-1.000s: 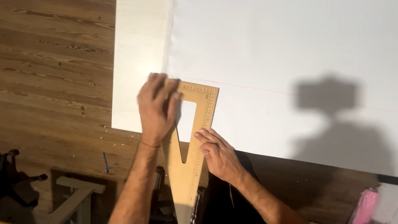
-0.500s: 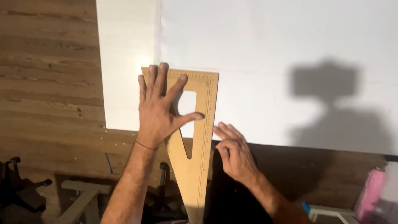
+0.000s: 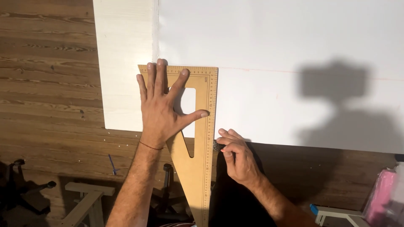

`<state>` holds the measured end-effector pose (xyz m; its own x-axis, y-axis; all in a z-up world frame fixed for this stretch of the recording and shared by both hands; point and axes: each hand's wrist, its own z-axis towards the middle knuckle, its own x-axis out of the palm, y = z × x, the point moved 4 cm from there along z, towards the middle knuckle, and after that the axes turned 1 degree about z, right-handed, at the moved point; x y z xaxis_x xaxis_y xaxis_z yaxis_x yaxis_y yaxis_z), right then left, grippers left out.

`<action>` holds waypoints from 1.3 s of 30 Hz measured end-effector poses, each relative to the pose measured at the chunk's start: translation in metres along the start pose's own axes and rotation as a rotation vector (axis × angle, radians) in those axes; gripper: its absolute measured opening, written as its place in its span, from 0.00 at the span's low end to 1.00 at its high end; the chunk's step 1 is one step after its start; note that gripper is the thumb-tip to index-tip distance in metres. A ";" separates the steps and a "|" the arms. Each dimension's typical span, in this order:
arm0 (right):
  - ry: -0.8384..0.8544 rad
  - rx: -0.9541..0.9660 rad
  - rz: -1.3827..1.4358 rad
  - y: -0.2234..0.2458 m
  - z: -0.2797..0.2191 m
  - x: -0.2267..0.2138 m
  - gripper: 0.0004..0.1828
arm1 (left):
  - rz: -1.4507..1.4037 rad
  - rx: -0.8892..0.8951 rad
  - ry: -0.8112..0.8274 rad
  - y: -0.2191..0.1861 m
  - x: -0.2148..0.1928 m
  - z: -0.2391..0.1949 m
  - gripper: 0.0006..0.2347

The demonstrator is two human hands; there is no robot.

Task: Measuring and cutting a large sheet of white material using a ruler and scissors

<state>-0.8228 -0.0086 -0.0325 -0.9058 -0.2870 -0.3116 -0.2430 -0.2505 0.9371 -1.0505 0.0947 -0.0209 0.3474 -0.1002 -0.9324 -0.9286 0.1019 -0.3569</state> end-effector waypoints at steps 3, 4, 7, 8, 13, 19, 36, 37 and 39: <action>-0.003 0.036 0.045 -0.003 -0.001 -0.002 0.07 | 0.016 -0.002 0.014 0.001 0.002 0.000 0.47; -0.005 0.035 0.044 -0.003 -0.002 -0.001 0.07 | 0.016 0.001 0.013 0.001 0.003 -0.001 0.47; -0.013 0.017 0.024 -0.003 0.000 -0.001 0.06 | 0.031 -0.007 0.017 0.000 0.006 0.001 0.47; -0.011 0.021 0.018 -0.002 0.000 -0.001 0.07 | 0.024 -0.012 0.017 0.000 0.006 0.000 0.47; -0.001 0.047 0.015 0.000 0.005 -0.003 0.06 | -0.005 -0.008 -0.012 0.002 0.005 0.001 0.47; 0.009 0.050 0.004 0.005 0.008 -0.006 0.05 | -0.057 -0.005 -0.057 0.000 0.002 0.002 0.46; -0.042 -0.026 -0.370 -0.010 0.167 -0.061 0.03 | 0.017 0.001 -0.079 0.002 0.000 0.003 0.46; -0.043 -0.024 -0.374 -0.013 0.166 -0.058 0.03 | 0.014 0.004 -0.079 0.000 -0.001 0.002 0.46; -0.026 -0.039 -0.441 -0.022 0.171 -0.048 0.04 | 0.013 0.003 -0.105 -0.002 -0.004 0.003 0.45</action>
<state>-0.8337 0.1691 -0.0109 -0.7272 -0.1212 -0.6757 -0.5954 -0.3784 0.7087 -1.0502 0.0980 -0.0166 0.3476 0.0049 -0.9376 -0.9326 0.1057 -0.3452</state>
